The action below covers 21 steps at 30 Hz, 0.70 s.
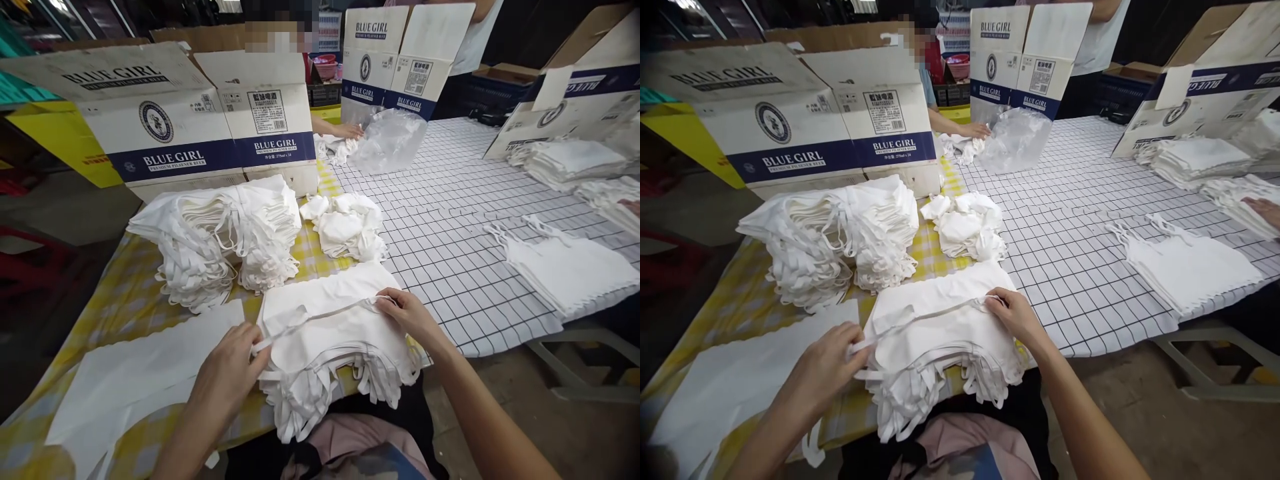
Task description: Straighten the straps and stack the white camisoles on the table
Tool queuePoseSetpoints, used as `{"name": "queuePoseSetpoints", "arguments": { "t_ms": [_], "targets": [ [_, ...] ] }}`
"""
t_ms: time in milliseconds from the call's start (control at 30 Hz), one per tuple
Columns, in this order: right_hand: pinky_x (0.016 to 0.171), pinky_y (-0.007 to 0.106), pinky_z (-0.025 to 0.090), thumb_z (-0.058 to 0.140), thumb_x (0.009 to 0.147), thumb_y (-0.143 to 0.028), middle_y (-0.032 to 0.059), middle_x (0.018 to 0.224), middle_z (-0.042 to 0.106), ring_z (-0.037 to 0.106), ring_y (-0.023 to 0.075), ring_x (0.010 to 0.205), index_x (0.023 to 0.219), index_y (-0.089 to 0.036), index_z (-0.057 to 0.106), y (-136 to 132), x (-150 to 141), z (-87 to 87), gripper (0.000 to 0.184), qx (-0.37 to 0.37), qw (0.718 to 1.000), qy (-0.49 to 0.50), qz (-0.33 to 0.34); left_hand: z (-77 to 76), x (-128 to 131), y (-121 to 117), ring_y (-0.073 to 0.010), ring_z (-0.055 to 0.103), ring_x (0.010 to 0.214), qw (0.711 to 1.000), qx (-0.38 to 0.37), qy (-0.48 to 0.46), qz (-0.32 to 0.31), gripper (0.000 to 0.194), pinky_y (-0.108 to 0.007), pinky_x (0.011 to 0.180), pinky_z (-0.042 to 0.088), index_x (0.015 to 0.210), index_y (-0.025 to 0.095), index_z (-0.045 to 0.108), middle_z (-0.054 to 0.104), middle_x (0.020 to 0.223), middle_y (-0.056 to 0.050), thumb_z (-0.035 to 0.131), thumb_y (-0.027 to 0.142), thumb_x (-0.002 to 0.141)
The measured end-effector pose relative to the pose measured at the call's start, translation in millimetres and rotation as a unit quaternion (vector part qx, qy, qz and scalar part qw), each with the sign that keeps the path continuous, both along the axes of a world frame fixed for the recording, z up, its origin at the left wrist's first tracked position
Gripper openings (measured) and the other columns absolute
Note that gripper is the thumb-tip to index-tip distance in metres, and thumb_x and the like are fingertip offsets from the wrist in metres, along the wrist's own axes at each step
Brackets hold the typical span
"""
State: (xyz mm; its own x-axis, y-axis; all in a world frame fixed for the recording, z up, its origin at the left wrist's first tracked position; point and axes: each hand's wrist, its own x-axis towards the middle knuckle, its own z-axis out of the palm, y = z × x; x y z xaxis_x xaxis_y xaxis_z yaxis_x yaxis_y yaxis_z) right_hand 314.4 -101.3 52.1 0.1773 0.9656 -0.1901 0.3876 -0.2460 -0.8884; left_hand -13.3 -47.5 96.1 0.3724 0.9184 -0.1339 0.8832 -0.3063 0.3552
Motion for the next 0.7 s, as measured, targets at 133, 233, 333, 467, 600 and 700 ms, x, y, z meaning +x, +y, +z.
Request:
{"name": "queuePoseSetpoints", "arguments": {
  "t_ms": [133,233,333,467,600,700],
  "targets": [
    [0.050,0.023,0.031,0.051,0.082,-0.045,-0.0023,0.059,0.047,0.041,0.0110,0.054,0.085,-0.018,0.062,-9.6,2.0,1.8,0.029,-0.030,0.998,0.063,0.009,3.4,-8.3,-36.2,-0.0171,0.050,0.065,0.973,-0.159,-0.132,0.098,0.031,-0.026,0.063,0.038,0.070,0.022,0.054,0.056,0.069,0.001,0.051,0.052,0.076],
    [0.047,0.022,0.030,0.053,0.082,-0.046,-0.0046,0.056,0.044,0.038,0.0091,0.050,0.090,-0.019,0.058,-19.0,4.7,5.4,0.028,-0.062,0.992,0.113,0.017,2.6,-5.1,-55.4,-0.0200,0.056,0.074,0.900,-0.296,-0.289,0.137,0.035,-0.027,0.072,0.042,0.068,0.020,0.058,0.062,0.070,-0.002,0.053,0.054,0.076],
    [0.046,0.021,0.031,0.055,0.082,-0.046,-0.0054,0.056,0.042,0.038,0.0087,0.048,0.093,-0.020,0.055,-30.1,11.1,11.9,0.029,-0.090,0.988,0.127,0.022,1.2,0.5,-68.3,-0.0210,0.060,0.077,0.805,-0.365,-0.431,0.182,0.036,-0.031,0.084,0.042,0.062,0.018,0.057,0.062,0.068,-0.004,0.051,0.048,0.081],
    [0.046,0.021,0.031,0.055,0.084,-0.045,-0.0056,0.054,0.039,0.035,0.0083,0.049,0.090,-0.018,0.056,-46.2,22.5,25.4,0.027,-0.121,0.982,0.133,0.053,-0.3,7.3,-79.5,-0.0181,0.061,0.075,0.677,-0.403,-0.575,0.221,0.024,-0.038,0.102,0.032,0.069,0.019,0.058,0.053,0.064,0.001,0.056,0.039,0.080],
    [0.049,0.021,0.033,0.053,0.086,-0.042,-0.0039,0.061,0.040,0.034,0.0076,0.052,0.084,-0.017,0.056,-59.3,28.4,38.5,0.025,-0.137,0.972,0.170,0.088,-13.7,17.2,-87.4,-0.0155,0.054,0.066,0.621,-0.409,-0.641,0.188,0.027,-0.040,0.098,0.034,0.062,0.019,0.051,0.046,0.056,0.004,0.065,0.041,0.072],
    [0.053,0.021,0.033,0.053,0.086,-0.040,-0.0019,0.067,0.043,0.037,0.0084,0.057,0.085,-0.017,0.057,-64.9,28.4,43.6,0.023,-0.143,0.970,0.169,0.104,-30.0,26.3,-93.1,-0.0110,0.045,0.059,0.632,-0.389,-0.644,0.188,0.026,-0.031,0.079,0.041,0.068,0.020,0.048,0.044,0.056,0.005,0.071,0.032,0.067]
  ]
}}
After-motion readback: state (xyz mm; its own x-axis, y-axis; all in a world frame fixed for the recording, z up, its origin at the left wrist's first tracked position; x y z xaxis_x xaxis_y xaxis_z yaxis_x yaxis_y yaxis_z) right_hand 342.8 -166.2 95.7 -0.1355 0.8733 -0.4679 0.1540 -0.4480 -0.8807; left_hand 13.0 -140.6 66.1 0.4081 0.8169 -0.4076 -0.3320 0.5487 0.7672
